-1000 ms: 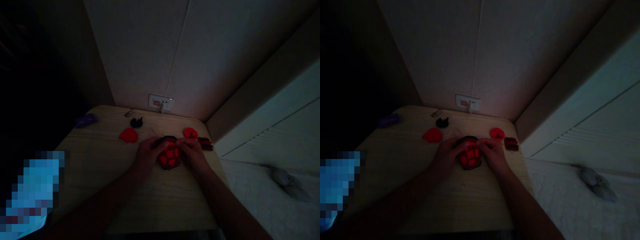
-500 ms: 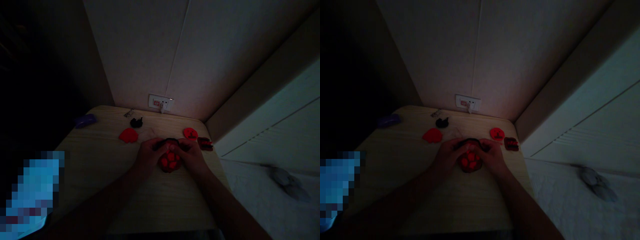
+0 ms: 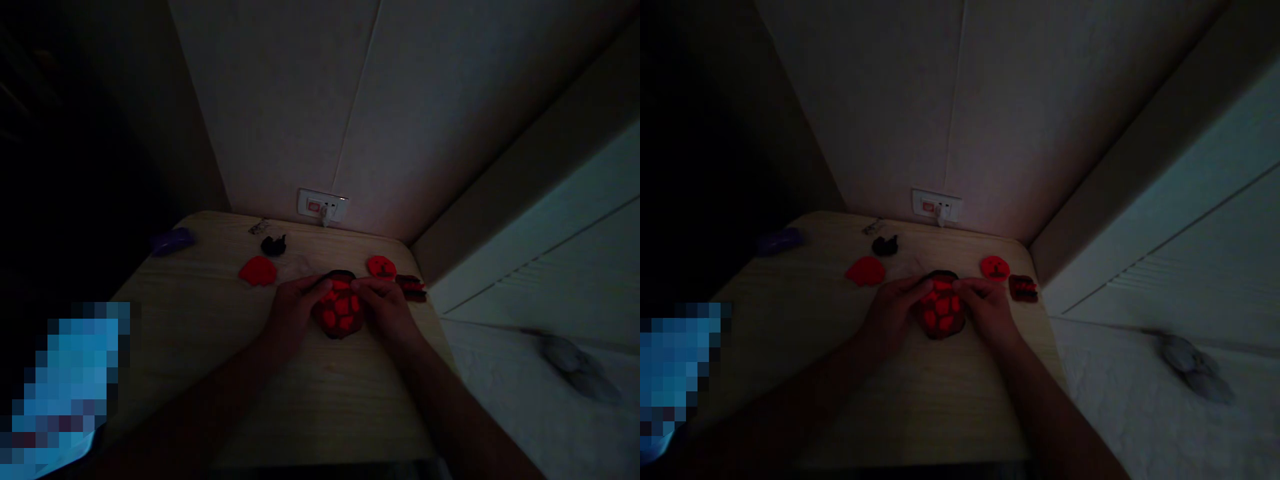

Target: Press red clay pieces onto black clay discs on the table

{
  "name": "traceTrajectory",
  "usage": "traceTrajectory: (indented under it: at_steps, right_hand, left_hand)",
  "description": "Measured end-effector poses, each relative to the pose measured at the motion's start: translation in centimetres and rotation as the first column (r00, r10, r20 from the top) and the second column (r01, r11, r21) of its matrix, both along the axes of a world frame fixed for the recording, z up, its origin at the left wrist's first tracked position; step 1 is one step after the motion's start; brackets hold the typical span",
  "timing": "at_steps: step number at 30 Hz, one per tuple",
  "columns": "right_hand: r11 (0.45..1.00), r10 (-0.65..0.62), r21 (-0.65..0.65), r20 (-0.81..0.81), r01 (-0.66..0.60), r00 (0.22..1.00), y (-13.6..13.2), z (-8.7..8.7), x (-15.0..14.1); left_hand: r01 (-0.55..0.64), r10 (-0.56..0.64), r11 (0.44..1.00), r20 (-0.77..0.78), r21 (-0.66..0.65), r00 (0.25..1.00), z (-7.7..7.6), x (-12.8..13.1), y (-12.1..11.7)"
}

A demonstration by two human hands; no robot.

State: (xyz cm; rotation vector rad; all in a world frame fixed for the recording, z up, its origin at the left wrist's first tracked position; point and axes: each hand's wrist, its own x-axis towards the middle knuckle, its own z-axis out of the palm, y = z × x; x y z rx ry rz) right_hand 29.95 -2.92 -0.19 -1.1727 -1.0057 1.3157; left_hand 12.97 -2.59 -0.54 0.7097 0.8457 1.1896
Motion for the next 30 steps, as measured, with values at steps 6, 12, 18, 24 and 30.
traceTrajectory:
  at_steps: [6, 12, 18, 24, 30]
  right_hand:
    - [0.999, -0.036, -0.016, -0.029, 0.035, 0.999, 0.1, -0.2, 0.0]
    - [0.999, 0.037, 0.033, 0.073, -0.04, 0.997, -0.3, 0.1, -0.5]
    - [0.999, 0.03, 0.037, 0.089, -0.034, 0.996, -0.4, 0.1, -0.5]
    - [0.997, 0.033, 0.058, 0.14, -0.042, 0.99, -0.5, 0.5, -0.7]
    - [0.996, 0.053, 0.058, 0.136, -0.061, 0.989, -0.5, 0.6, -0.7]
  left_hand:
    - [0.035, -0.034, 0.999, 0.024, -0.035, 0.999, 0.4, 0.0, 0.1]
    - [0.067, -0.062, 0.995, -0.074, 0.068, 0.995, -0.8, 0.0, 0.1]
    - [0.075, -0.061, 0.993, -0.14, 0.095, 0.988, -0.7, 0.0, 0.1]
    - [0.026, -0.008, 0.995, -0.19, 0.094, 0.982, -0.5, 0.0, 0.2]
    - [0.066, -0.045, 0.992, -0.183, 0.108, 0.982, -0.5, 0.0, 0.2]
